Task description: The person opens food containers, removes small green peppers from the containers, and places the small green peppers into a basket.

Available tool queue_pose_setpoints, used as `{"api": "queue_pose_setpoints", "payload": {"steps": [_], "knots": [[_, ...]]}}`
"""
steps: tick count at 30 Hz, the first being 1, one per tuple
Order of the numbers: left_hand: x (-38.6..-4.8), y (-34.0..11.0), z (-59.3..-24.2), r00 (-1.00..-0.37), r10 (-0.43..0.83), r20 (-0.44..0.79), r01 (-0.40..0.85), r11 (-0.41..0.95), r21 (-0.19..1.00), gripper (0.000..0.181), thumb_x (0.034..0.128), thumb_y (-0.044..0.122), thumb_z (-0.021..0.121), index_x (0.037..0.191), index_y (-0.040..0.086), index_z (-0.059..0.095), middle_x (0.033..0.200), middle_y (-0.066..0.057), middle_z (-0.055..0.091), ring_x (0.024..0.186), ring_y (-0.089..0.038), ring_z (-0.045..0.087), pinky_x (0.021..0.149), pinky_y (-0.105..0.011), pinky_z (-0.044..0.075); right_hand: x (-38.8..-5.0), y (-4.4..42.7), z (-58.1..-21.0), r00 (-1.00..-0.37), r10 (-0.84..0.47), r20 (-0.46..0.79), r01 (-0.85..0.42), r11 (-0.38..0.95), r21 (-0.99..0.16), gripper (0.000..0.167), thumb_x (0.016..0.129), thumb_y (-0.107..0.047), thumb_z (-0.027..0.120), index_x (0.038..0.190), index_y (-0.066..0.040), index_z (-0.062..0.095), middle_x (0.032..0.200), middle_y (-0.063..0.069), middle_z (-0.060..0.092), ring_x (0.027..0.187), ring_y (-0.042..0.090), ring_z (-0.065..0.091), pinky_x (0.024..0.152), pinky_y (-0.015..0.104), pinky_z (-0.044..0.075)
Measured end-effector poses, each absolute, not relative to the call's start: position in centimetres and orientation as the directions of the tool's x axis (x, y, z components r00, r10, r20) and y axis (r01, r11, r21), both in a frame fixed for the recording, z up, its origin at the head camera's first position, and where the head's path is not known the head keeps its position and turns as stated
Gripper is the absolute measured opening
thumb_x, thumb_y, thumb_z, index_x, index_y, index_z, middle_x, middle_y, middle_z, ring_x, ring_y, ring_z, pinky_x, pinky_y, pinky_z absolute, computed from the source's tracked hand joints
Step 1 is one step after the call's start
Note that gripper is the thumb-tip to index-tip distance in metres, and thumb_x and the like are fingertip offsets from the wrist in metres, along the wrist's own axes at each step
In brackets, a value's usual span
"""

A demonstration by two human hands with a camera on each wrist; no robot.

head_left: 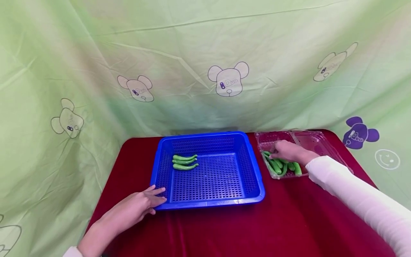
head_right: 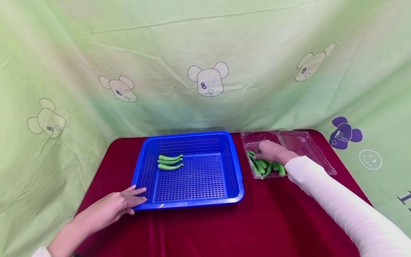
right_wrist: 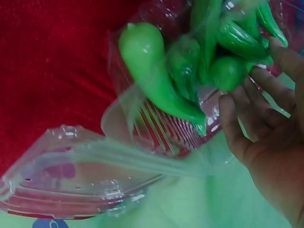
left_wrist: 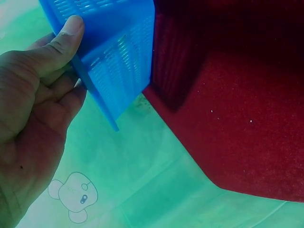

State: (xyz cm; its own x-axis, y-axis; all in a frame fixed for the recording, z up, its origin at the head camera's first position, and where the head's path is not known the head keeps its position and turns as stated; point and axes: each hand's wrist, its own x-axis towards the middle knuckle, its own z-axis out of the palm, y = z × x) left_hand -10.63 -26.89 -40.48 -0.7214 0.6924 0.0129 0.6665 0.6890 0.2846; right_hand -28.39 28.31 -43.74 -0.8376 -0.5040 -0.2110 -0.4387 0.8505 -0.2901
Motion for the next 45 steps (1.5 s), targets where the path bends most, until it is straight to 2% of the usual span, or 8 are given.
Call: {"api": "queue_pose_setpoints", "payload": {"steps": [6, 11, 17, 23, 28, 33, 40, 45], "knots": [[-10.6, -26.8, -40.4, -0.714, 0.7, 0.021, 0.674, 0.678, 0.294, 0.049, 0.0774, -0.014, 0.076, 0.122, 0.006, 0.076, 0.13, -0.016, 0.071, 0.127, -0.047, 0.062, 0.099, -0.051, 0.057, -28.2, 28.2, -44.2, -0.851, -0.487, -0.197, -0.434, 0.863, -0.261, 0.019, 0.095, -0.023, 0.073, 0.091, -0.005, 0.079, 0.08, -0.002, 0.072, 0.07, 0.011, 0.057, 0.071, 0.037, 0.055], [-10.7, -26.8, -40.4, -0.709, 0.705, 0.024, 0.679, 0.673, 0.295, 0.05, 0.0772, -0.014, 0.076, 0.122, 0.007, 0.076, 0.131, -0.016, 0.071, 0.126, -0.047, 0.062, 0.098, -0.051, 0.058, -28.4, 28.0, -44.3, -0.866, -0.472, -0.164, -0.415, 0.862, -0.291, 0.019, 0.094, -0.022, 0.073, 0.093, -0.004, 0.079, 0.081, -0.002, 0.073, 0.07, 0.01, 0.058, 0.072, 0.037, 0.056], [-10.9, -26.7, -40.3, -0.703, 0.711, 0.022, 0.685, 0.669, 0.288, 0.047, 0.0782, -0.012, 0.077, 0.122, 0.007, 0.076, 0.13, -0.016, 0.072, 0.126, -0.046, 0.062, 0.099, -0.051, 0.057, -28.8, 27.6, -43.5, -0.905, -0.409, -0.121, -0.352, 0.876, -0.329, 0.017, 0.093, -0.022, 0.074, 0.088, -0.006, 0.074, 0.076, -0.002, 0.071, 0.069, 0.012, 0.057, 0.069, 0.033, 0.052], [-10.9, -26.7, -40.2, -0.709, 0.705, 0.016, 0.678, 0.675, 0.291, 0.048, 0.0785, -0.013, 0.077, 0.122, 0.006, 0.076, 0.129, -0.015, 0.072, 0.127, -0.046, 0.062, 0.1, -0.052, 0.056, -29.2, 27.0, -42.2, -0.939, -0.332, -0.09, -0.279, 0.887, -0.367, 0.027, 0.093, -0.028, 0.074, 0.097, -0.002, 0.069, 0.086, 0.006, 0.074, 0.079, 0.019, 0.067, 0.079, 0.042, 0.056], [-10.8, -26.7, -40.2, -0.706, 0.708, 0.019, 0.681, 0.671, 0.293, 0.047, 0.0786, -0.013, 0.077, 0.122, 0.006, 0.076, 0.129, -0.015, 0.072, 0.127, -0.046, 0.062, 0.1, -0.052, 0.056, -29.8, 26.7, -41.7, -0.94, -0.32, -0.116, -0.247, 0.876, -0.414, 0.029, 0.093, -0.026, 0.075, 0.101, 0.0, 0.066, 0.088, 0.009, 0.072, 0.075, 0.017, 0.067, 0.071, 0.034, 0.058], [-10.8, -26.7, -40.3, -0.701, 0.713, 0.027, 0.687, 0.664, 0.296, 0.048, 0.0781, -0.014, 0.076, 0.122, 0.006, 0.076, 0.128, -0.015, 0.072, 0.127, -0.046, 0.062, 0.1, -0.052, 0.056, -30.2, 26.5, -41.0, -0.934, -0.348, -0.079, -0.291, 0.871, -0.396, 0.028, 0.089, -0.025, 0.08, 0.097, -0.002, 0.067, 0.084, 0.007, 0.071, 0.073, 0.015, 0.064, 0.069, 0.032, 0.054], [-10.8, -26.8, -40.3, -0.703, 0.711, 0.02, 0.682, 0.666, 0.303, 0.049, 0.0775, -0.014, 0.076, 0.122, 0.006, 0.076, 0.131, -0.016, 0.071, 0.127, -0.047, 0.061, 0.099, -0.051, 0.057, -30.9, 25.1, -38.8, -0.926, -0.374, 0.045, -0.364, 0.857, -0.366, 0.029, 0.083, -0.019, 0.085, 0.096, 0.001, 0.069, 0.085, 0.012, 0.073, 0.078, 0.025, 0.069, 0.078, 0.046, 0.059], [-10.8, -26.9, -40.4, -0.705, 0.709, 0.023, 0.678, 0.665, 0.313, 0.05, 0.0775, -0.014, 0.077, 0.123, 0.006, 0.075, 0.133, -0.017, 0.07, 0.127, -0.048, 0.06, 0.098, -0.051, 0.058, -31.3, 22.7, -36.9, -0.928, -0.366, 0.07, -0.365, 0.857, -0.365, 0.028, 0.083, -0.018, 0.085, 0.099, -0.001, 0.07, 0.088, 0.013, 0.074, 0.08, 0.026, 0.07, 0.079, 0.048, 0.06]]}}
